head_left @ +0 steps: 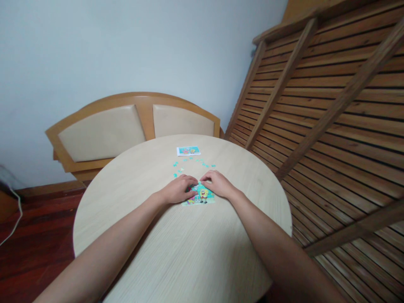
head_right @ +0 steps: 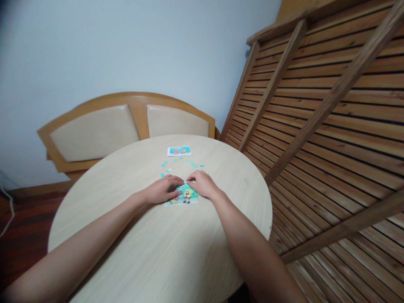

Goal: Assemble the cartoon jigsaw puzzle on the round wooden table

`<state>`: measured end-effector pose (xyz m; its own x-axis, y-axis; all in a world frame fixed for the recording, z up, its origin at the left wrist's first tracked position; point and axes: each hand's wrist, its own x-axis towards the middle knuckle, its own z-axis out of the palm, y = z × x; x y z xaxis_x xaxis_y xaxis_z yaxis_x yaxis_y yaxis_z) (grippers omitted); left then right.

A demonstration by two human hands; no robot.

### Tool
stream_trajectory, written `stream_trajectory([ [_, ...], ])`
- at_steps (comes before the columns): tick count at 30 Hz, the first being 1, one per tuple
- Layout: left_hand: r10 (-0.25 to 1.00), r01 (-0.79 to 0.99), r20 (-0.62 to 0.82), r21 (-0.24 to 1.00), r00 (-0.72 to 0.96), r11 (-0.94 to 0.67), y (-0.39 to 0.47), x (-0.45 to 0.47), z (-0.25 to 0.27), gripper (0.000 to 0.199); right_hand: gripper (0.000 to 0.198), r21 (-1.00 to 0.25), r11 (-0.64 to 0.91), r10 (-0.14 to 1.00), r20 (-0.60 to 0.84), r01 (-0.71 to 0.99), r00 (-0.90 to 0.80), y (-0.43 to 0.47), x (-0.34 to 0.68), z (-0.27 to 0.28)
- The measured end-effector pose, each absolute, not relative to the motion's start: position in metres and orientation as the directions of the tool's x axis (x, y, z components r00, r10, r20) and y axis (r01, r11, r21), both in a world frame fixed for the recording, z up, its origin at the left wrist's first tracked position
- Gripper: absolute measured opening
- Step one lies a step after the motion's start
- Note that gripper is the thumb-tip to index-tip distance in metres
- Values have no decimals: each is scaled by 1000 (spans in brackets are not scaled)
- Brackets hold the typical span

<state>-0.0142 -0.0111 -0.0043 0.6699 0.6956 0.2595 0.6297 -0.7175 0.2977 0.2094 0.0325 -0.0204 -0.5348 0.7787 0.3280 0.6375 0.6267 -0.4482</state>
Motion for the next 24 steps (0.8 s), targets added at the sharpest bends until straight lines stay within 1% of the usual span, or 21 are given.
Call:
stream_trajectory([
  [7,695,632,259,291,671,-719,-11,-15,-6,33,14,-406,633,774,327,659,-542,29,210,-17],
  [18,697,634,252,292,672,-716,-12,-13,-3,32,14,-292,656,753,323,696,-573,22,208,-6],
  [22,689,611,262,323,676,-723,-12,-15,-2,33,14,-303,672,740,330,676,-586,20,209,-5],
  [24,714,628,267,345,647,-698,-9,-20,-1,32,14,-319,670,741,333,670,-583,21,209,-5],
])
